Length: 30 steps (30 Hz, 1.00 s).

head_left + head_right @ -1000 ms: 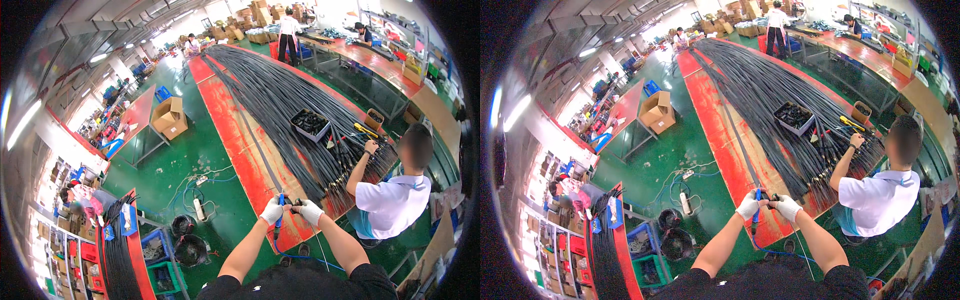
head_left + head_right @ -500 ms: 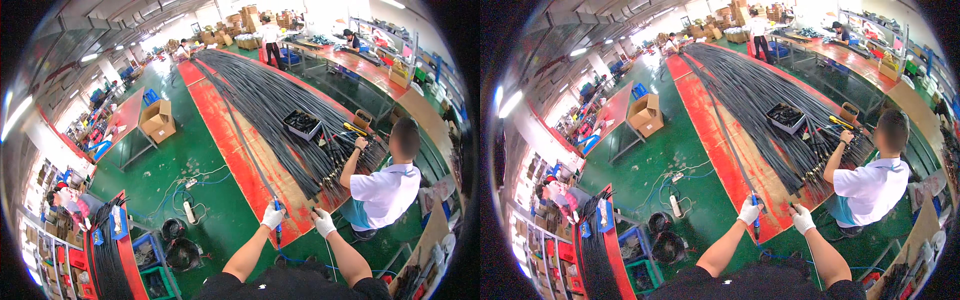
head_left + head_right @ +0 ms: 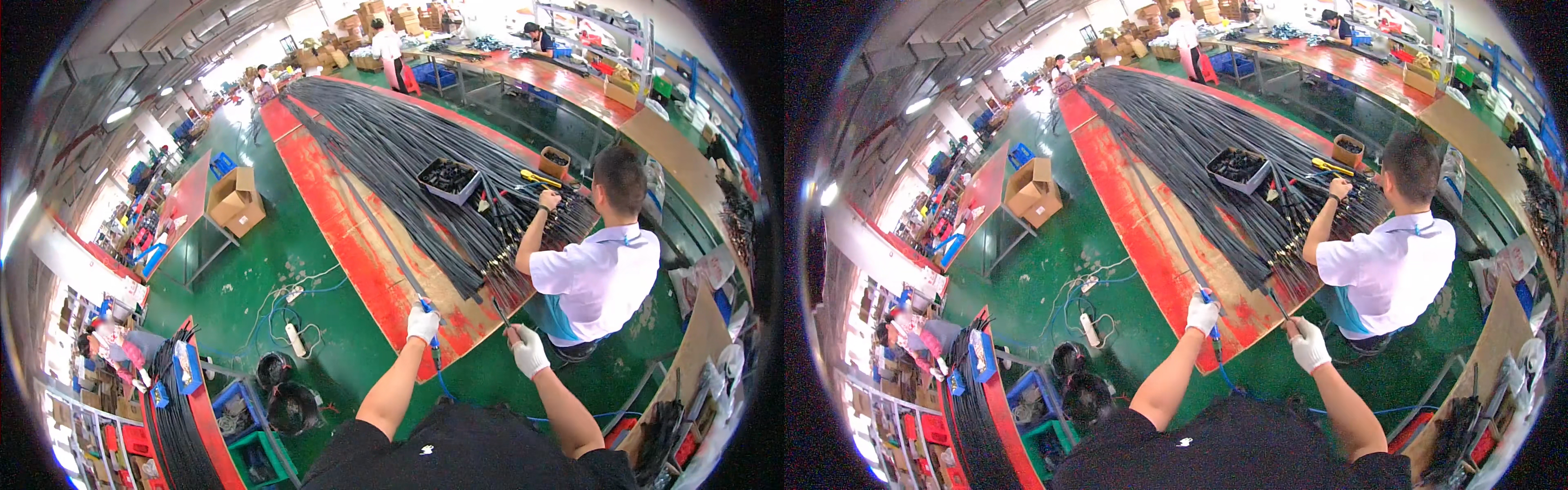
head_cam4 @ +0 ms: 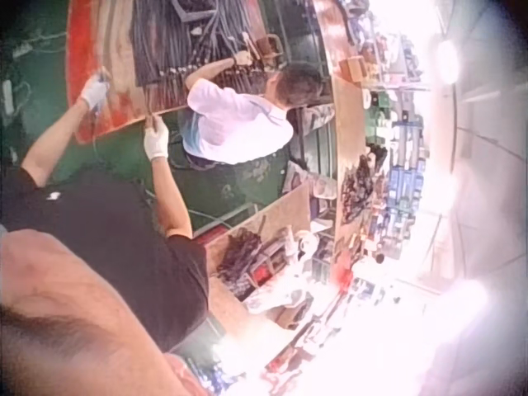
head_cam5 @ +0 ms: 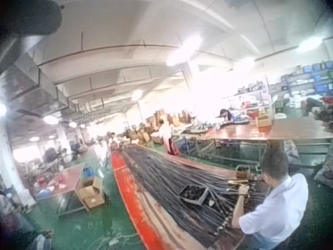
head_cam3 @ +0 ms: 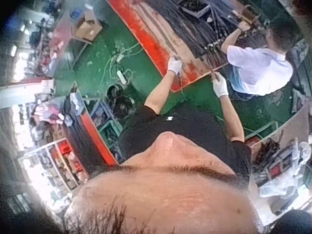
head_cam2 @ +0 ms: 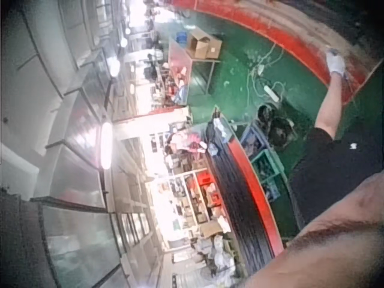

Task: Cutting and preparing long black industrial cables at a workbench.

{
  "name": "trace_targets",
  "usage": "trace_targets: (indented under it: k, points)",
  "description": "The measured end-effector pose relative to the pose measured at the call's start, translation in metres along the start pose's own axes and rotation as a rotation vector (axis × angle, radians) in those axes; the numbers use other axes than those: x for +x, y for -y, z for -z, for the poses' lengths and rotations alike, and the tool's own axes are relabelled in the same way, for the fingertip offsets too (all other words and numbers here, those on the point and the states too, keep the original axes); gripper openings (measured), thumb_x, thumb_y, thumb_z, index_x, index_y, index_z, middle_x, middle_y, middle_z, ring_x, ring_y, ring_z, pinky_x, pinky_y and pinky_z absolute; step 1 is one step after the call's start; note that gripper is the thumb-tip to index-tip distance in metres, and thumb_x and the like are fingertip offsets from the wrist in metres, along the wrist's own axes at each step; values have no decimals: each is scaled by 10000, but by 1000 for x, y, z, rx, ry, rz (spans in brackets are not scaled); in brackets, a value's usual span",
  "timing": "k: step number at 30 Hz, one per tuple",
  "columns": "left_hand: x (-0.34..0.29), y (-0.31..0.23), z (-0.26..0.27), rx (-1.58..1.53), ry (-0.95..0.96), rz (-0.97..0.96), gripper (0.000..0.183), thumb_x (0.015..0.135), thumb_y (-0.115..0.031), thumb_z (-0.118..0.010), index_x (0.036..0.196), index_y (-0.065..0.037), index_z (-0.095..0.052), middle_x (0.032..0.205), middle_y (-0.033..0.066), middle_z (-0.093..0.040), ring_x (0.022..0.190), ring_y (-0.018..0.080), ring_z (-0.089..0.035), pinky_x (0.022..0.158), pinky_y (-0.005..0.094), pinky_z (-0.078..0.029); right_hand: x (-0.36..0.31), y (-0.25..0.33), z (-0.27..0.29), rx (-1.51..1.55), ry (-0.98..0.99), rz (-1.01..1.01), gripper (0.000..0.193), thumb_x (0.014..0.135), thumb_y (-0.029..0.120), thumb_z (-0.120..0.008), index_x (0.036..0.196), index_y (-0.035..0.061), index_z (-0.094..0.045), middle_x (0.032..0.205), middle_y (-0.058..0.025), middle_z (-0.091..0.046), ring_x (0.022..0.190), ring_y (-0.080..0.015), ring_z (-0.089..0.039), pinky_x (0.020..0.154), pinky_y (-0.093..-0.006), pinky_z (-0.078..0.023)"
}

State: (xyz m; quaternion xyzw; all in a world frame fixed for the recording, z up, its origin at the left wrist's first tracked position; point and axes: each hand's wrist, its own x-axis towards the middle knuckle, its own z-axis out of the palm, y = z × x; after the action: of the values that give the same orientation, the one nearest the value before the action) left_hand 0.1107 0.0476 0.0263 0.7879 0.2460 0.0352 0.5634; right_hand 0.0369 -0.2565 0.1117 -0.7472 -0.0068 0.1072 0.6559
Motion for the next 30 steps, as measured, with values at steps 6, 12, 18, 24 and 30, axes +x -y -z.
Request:
trace_targets:
  k: [6,12,18,24,30]
  points:
    - [19,36,-3,-63,-14,65,309,884,-40,-664,1172,-95,-567,889,64,-657,753,173,-663,658,349,-540,-14,-9,15,-56,-8,-4,227,1095,212,-579,1023,17,-671,744,41,-510,681,-71,-464,614,-258,-375]
    - [15,87,-20,-121,0,209,364,859,-7,-691,1186,-101,-560,906,61,-627,756,174,-633,684,351,-538,-22,-12,25,-96,171,-255,241,1076,239,-602,1042,21,-698,753,3,-570,710,-110,-524,652,-285,-433]
    - [-12,126,-44,-161,47,230,393,849,42,-670,1193,-108,-554,908,59,-624,762,174,-636,674,351,-538,-69,-102,40,-111,22,-270,242,1070,229,-603,1036,5,-690,800,-23,-627,745,-112,-574,682,-302,-476]
    - [-37,124,-61,-94,131,244,410,832,19,-686,1200,-95,-545,833,53,-627,688,164,-629,600,350,-520,-55,-87,44,-130,36,-215,266,1064,244,-597,1072,-2,-700,819,-96,-655,734,-172,-612,700,-332,-500]
    - [-69,144,-40,604,-157,49,524,847,-168,-780,1312,-52,-569,951,143,-724,859,323,-727,837,428,-578,-55,-135,34,-180,114,-344,288,1062,274,-619,1149,10,-696,896,-136,-695,822,-242,-653,801,-370,-521]
